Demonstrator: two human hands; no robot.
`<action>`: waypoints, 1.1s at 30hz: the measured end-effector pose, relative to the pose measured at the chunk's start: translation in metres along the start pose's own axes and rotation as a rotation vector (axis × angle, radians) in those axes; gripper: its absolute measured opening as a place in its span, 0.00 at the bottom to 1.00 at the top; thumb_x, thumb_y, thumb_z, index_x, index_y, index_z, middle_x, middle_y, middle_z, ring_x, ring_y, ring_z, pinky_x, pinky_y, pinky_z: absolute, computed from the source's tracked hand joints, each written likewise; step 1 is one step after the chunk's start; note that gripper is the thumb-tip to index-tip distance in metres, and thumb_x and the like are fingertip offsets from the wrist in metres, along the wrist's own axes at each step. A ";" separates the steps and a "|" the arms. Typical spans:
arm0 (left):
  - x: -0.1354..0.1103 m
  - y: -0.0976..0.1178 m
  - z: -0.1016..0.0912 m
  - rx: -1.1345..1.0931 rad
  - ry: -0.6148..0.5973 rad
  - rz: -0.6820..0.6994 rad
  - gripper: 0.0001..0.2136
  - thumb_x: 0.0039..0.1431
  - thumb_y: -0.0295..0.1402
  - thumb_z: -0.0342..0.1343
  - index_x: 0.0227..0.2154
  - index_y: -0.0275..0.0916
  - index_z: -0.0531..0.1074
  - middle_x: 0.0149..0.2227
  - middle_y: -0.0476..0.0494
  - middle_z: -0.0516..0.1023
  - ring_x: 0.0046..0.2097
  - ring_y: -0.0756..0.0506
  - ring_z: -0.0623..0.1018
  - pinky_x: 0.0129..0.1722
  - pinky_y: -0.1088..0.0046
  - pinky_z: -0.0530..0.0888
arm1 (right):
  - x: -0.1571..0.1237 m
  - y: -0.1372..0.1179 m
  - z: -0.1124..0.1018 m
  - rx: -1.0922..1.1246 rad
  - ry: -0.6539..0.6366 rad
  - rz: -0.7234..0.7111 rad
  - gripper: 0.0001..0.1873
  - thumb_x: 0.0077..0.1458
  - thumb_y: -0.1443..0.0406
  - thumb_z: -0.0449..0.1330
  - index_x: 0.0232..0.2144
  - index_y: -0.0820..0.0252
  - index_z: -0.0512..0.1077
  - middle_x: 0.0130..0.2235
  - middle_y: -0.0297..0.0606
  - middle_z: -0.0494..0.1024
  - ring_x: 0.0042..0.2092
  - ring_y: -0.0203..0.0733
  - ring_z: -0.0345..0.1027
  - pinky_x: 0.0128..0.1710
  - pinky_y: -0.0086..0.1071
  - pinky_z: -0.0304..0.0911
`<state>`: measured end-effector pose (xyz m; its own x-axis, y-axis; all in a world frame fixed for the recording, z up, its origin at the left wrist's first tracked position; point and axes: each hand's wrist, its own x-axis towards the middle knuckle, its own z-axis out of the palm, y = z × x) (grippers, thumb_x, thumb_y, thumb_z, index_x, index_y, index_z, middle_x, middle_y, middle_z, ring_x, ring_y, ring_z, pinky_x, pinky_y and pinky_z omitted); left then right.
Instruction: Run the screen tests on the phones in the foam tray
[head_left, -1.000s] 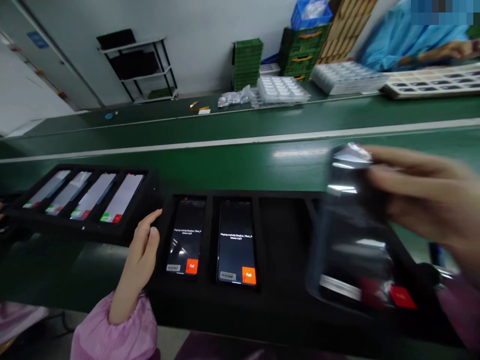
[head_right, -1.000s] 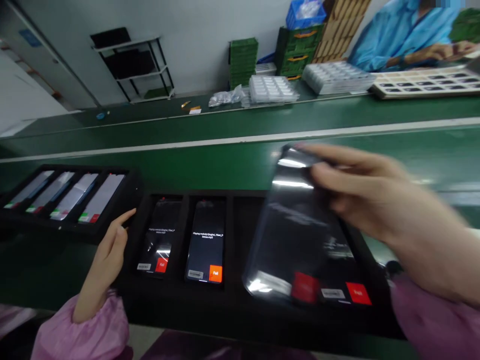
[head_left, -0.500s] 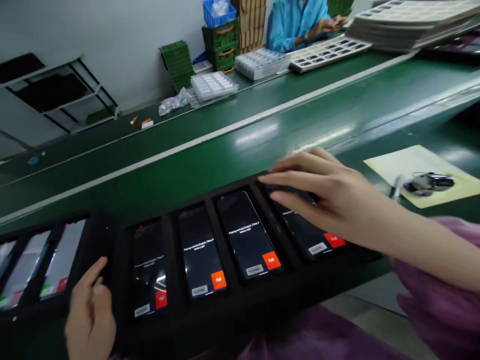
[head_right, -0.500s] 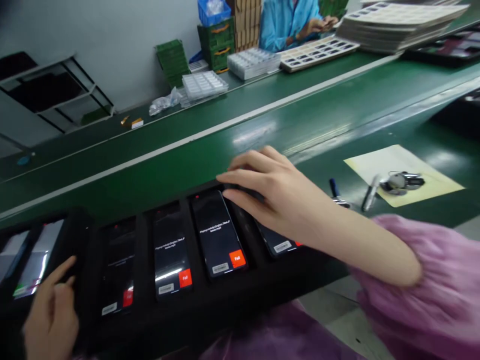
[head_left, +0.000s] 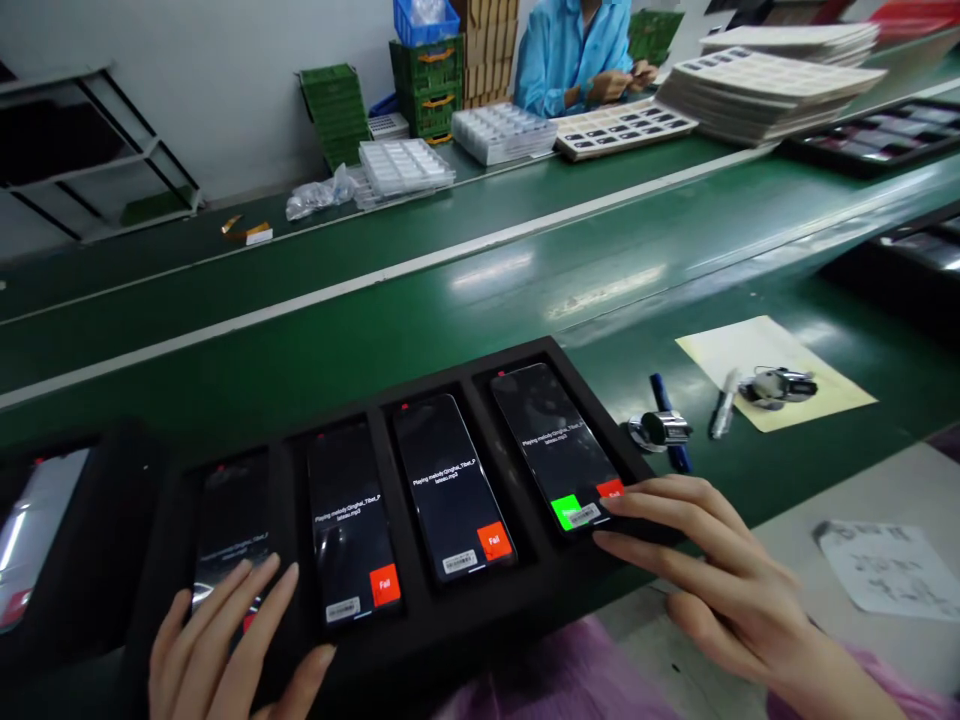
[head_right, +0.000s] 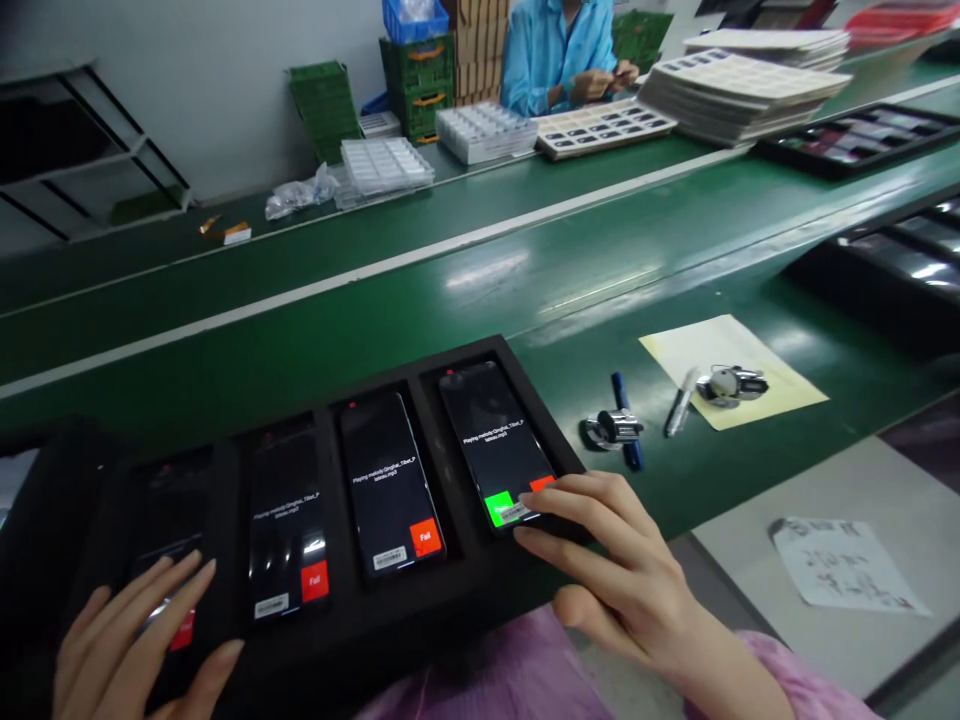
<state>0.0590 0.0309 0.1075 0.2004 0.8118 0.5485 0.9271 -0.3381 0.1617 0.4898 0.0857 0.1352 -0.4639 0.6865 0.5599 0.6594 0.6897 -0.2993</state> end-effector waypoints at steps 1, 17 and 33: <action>0.001 -0.002 0.000 0.018 -0.012 0.029 0.33 0.66 0.41 0.64 0.72 0.52 0.63 0.60 0.38 0.78 0.62 0.32 0.76 0.75 0.39 0.57 | 0.002 0.001 0.002 0.006 0.013 -0.005 0.23 0.77 0.53 0.49 0.47 0.54 0.82 0.50 0.44 0.82 0.53 0.48 0.74 0.48 0.41 0.75; 0.010 0.002 -0.016 0.094 -0.143 0.184 0.28 0.72 0.49 0.56 0.64 0.32 0.71 0.56 0.30 0.80 0.63 0.34 0.74 0.78 0.41 0.45 | 0.061 -0.046 0.057 0.104 -0.118 -0.278 0.30 0.76 0.44 0.47 0.48 0.55 0.81 0.56 0.39 0.82 0.58 0.47 0.72 0.59 0.46 0.61; 0.009 0.018 -0.015 -0.076 -0.029 0.132 0.24 0.74 0.54 0.49 0.49 0.40 0.81 0.50 0.39 0.83 0.61 0.40 0.77 0.78 0.42 0.49 | 0.036 -0.022 0.076 0.113 -0.046 -0.175 0.23 0.70 0.61 0.52 0.63 0.45 0.73 0.64 0.39 0.74 0.55 0.62 0.71 0.52 0.61 0.62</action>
<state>0.0723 0.0251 0.1277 0.3293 0.7710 0.5450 0.8655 -0.4772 0.1523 0.4138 0.1131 0.1033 -0.5938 0.5616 0.5762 0.4965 0.8192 -0.2869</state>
